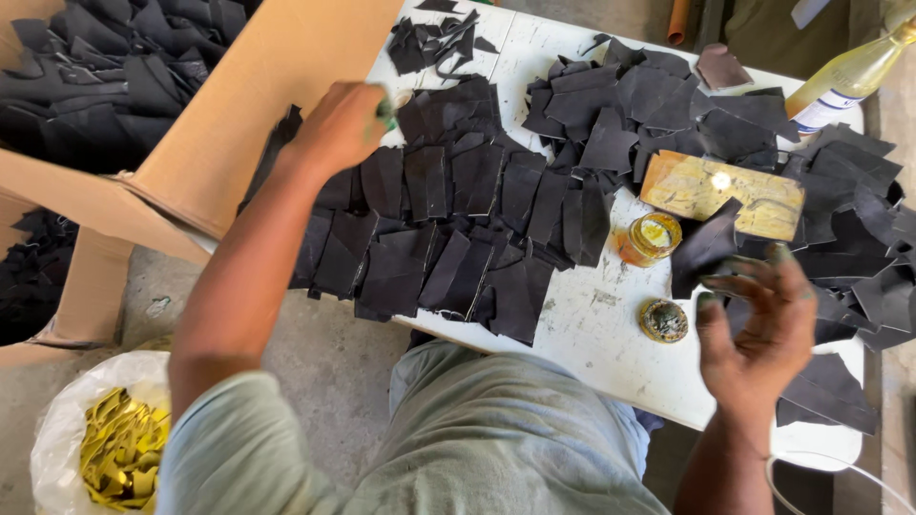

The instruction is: The person applies a yellow substance from a small jar onto black fabric pieces and presses them together. They repeatedly pick up pieces, apply the substance, and stack them on a white table outdoors.

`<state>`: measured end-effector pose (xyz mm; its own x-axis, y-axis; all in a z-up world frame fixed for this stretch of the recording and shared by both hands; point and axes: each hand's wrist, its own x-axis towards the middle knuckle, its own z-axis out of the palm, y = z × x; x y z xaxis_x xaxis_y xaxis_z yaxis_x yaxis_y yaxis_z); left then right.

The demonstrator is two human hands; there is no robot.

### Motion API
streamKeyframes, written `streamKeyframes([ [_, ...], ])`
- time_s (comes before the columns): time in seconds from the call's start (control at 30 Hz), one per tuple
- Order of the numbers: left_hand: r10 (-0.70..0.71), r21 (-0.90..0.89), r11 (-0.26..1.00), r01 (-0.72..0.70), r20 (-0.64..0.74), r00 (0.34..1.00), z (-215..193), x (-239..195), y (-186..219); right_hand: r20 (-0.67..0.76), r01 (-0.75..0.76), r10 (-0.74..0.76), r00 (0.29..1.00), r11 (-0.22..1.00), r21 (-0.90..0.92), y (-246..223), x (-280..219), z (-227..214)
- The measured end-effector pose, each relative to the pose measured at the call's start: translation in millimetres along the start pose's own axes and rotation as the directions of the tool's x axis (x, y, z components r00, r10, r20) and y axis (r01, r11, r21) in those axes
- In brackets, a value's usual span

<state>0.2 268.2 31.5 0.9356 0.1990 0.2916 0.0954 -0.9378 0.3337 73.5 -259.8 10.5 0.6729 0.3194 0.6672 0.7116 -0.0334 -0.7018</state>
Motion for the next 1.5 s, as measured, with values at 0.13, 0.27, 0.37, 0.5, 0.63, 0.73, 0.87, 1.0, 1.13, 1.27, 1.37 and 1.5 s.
streamKeyframes([
  [0.13, 0.016, -0.126, 0.992, -0.003, 0.098, 0.995, 52, 88, 14, 0.128, -0.070, 0.063, 0.990, 0.996, 0.050, 3, 13, 41],
  [0.27, 0.015, 0.178, 0.981, -0.076, 0.323, 0.946, 93, 134, 30, 0.289, -0.141, 0.145, 0.946, 0.989, -0.033, 12, 36, 94],
  [0.37, -0.060, 0.307, 0.948, -0.083, 0.428, 0.902, 105, 149, 36, 0.362, -0.230, 0.231, 0.903, 0.972, -0.047, 26, 55, 129],
  [0.5, 0.020, 0.301, 0.940, -0.158, 0.415, 0.910, 110, 153, 25, 0.405, -0.220, 0.235, 0.883, 0.972, -0.085, 38, 71, 158],
  [0.63, 0.177, 0.311, 0.908, -0.281, 0.323, 0.930, 118, 152, 7, 0.470, -0.274, 0.273, 0.839, 0.959, -0.069, 43, 77, 174],
  [0.73, 0.212, 0.298, 0.901, -0.315, 0.332, 0.919, 122, 158, 4, 0.497, -0.272, 0.278, 0.822, 0.958, -0.085, 45, 82, 185],
  [0.87, 0.124, 0.288, 0.915, -0.283, 0.467, 0.876, 121, 175, 16, 0.505, -0.262, 0.270, 0.820, 0.961, -0.089, 50, 90, 196],
  [1.0, 0.044, 0.325, 0.907, -0.269, 0.560, 0.827, 122, 180, 26, 0.479, -0.172, 0.218, 0.851, 0.975, -0.138, 65, 95, 210],
  [1.13, 0.081, 0.294, 0.917, -0.271, 0.528, 0.846, 120, 183, 26, 0.458, -0.122, 0.155, 0.875, 0.987, -0.101, 90, 106, 237],
  [1.27, 0.123, 0.394, 0.846, -0.359, 0.512, 0.850, 125, 192, 24, 0.519, -0.091, 0.184, 0.835, 0.976, -0.199, 109, 107, 261],
  [1.37, 0.151, 0.417, 0.820, -0.392, 0.504, 0.850, 132, 198, 23, 0.541, -0.087, 0.234, 0.808, 0.955, -0.283, 116, 101, 269],
  [1.5, 0.031, 0.442, 0.830, -0.340, 0.572, 0.820, 126, 208, 18, 0.535, -0.117, 0.275, 0.799, 0.944, -0.310, 118, 99, 272],
])
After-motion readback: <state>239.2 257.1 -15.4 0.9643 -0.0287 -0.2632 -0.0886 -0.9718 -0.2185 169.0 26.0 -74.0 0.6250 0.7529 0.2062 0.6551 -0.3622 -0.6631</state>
